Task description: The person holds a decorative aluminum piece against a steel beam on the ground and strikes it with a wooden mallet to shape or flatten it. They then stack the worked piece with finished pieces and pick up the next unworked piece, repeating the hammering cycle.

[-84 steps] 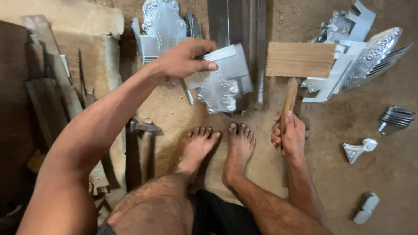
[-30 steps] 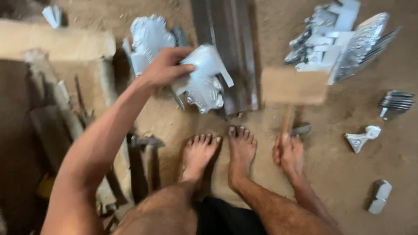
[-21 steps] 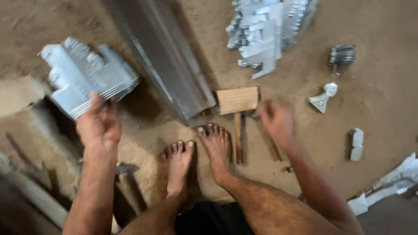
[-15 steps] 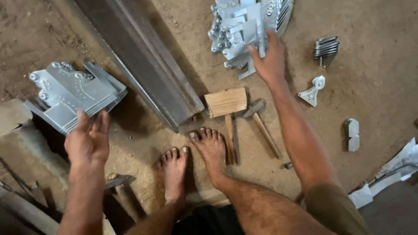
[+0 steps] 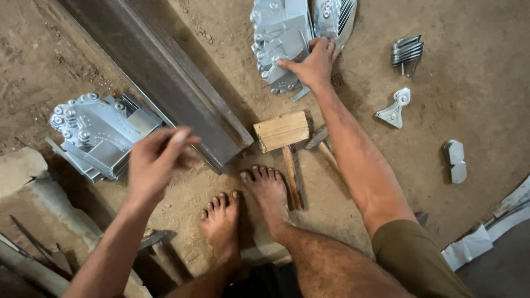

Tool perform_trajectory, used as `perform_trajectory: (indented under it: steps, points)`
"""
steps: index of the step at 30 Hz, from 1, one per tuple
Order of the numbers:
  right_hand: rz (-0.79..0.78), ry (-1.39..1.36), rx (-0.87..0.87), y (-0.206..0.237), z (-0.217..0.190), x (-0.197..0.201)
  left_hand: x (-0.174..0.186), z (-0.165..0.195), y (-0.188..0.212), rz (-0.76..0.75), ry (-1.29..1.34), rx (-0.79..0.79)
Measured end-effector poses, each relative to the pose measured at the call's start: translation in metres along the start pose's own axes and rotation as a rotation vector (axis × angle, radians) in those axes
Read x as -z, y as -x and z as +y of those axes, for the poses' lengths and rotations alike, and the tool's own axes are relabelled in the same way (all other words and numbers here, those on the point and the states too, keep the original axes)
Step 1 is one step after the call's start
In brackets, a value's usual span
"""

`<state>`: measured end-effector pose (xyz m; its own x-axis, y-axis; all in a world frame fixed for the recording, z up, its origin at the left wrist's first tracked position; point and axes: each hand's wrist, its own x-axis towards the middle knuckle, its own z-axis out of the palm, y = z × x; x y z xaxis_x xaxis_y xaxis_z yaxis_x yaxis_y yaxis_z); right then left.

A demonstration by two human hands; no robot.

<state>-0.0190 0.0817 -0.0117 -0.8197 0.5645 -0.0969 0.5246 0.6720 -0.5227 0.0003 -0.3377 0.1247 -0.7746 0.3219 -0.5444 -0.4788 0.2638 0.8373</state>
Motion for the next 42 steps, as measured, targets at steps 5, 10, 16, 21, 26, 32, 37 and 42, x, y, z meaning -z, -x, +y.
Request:
perform_trajectory:
  steps: [5, 10, 16, 21, 26, 32, 37, 42]
  points:
    - [0.04, -0.039, 0.004, 0.003, -0.024, 0.002, -0.045, 0.028, -0.057, -0.117, -0.206, -0.291]
    - [-0.001, -0.106, -0.039, 0.013, -0.054, 0.017, -0.083, 0.026, -0.134, -0.059, -0.391, -0.445]
    - [-0.011, -0.278, -0.031, 0.022, -0.083, 0.03, -0.115, 0.04, -0.225, 0.031, -0.475, -0.889]
    - [0.013, -0.279, -0.049, 0.023, -0.097, 0.032, -0.134, 0.055, -0.236, -0.235, -0.002, -0.409]
    - [0.015, -0.198, -0.04, 0.024, -0.098, 0.031, -0.149, 0.063, -0.233, 0.016, 0.085, -0.267]
    - [0.064, -0.086, 0.028, 0.032, -0.091, 0.024, -0.147, 0.053, -0.232, 0.125, -0.008, -0.287]
    - [0.107, -0.023, 0.1, 0.037, -0.087, 0.02, -0.152, 0.051, -0.235, 0.185, 0.006, -0.222]
    - [0.043, -0.041, 0.061, 0.036, -0.084, 0.019, -0.152, 0.056, -0.235, 0.137, 0.186, -0.097]
